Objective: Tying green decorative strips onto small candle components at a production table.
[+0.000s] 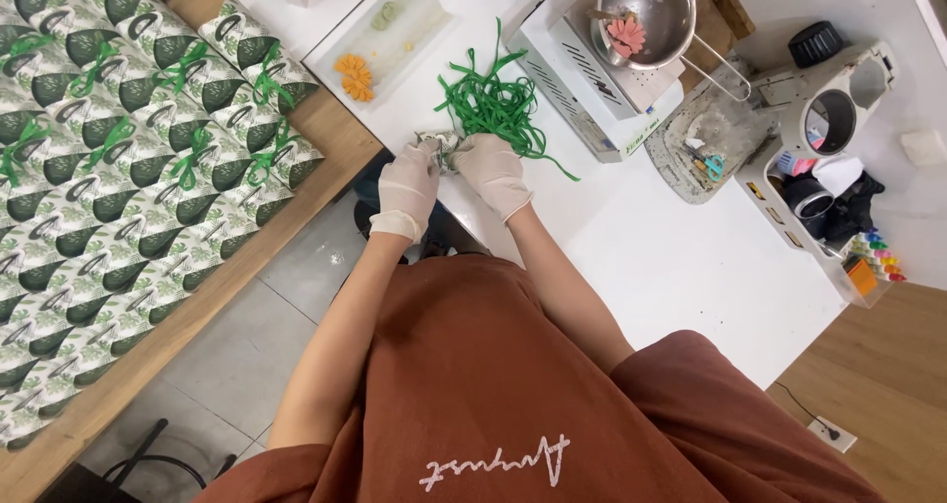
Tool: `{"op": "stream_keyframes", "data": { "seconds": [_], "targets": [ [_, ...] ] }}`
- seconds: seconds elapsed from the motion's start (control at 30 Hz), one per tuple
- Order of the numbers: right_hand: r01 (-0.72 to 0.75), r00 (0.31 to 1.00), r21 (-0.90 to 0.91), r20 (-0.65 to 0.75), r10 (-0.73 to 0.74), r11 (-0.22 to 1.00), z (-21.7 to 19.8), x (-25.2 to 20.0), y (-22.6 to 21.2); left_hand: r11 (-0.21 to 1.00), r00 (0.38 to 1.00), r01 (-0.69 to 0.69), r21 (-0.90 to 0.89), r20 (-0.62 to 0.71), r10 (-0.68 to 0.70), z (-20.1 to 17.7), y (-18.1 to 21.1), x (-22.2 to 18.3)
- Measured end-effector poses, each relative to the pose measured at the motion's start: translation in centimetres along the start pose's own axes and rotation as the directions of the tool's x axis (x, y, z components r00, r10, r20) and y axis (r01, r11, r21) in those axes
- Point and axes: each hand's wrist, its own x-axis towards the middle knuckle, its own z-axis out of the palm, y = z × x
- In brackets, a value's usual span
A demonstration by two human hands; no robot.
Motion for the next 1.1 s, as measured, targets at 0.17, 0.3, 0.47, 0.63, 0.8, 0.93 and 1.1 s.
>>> {"op": "stream_keyframes", "data": {
  "seconds": [0.17, 0.3, 0.47, 0.63, 0.8, 0.93, 1.1],
  "targets": [
    [0.068, 0.996, 0.041, 0.048, -0.070, 0.997, 0.0, -0.2, -0.1, 0.997, 0.992, -0.079, 0.017, -0.094, 0.080, 0.6, 0.2, 0.3],
    [0.116, 0.982, 0.312, 0.109, -0.157, 0.943, 0.0, -0.6, -0.5, 0.943, 0.974, -0.147, 0.297, -0.124, 0.191, 3.1, -1.7, 0.8],
    [0.195, 0.975, 0.157, 0.073, -0.208, 0.968, -0.4, -0.9, -0.8, 0.811, 0.946, -0.210, 0.546, -0.097, 0.310, 3.0, -1.7, 1.2],
    [0.199, 0.973, 0.150, 0.085, -0.213, 0.969, -0.7, 0.2, 0.8, 0.825, 0.945, -0.238, 0.512, -0.074, 0.318, 2.7, -1.8, 1.0],
    [0.097, 0.991, 0.026, 0.090, -0.098, 0.995, -3.3, -1.0, 0.3, 0.977, 0.990, -0.071, 0.202, 0.131, 0.045, -0.1, -1.4, 1.2],
    [0.151, 0.986, 0.054, 0.068, -0.154, 0.987, -4.6, -0.4, 3.0, 0.991, 0.978, 0.100, -0.093, 0.191, -0.081, 3.0, -2.7, 2.9],
    [0.023, 0.999, 0.107, 0.039, -0.027, 0.994, -5.8, 0.2, 6.4, 0.866, 0.970, 0.192, -0.463, 0.224, -0.095, 0.5, -1.6, 3.5]
  ]
}}
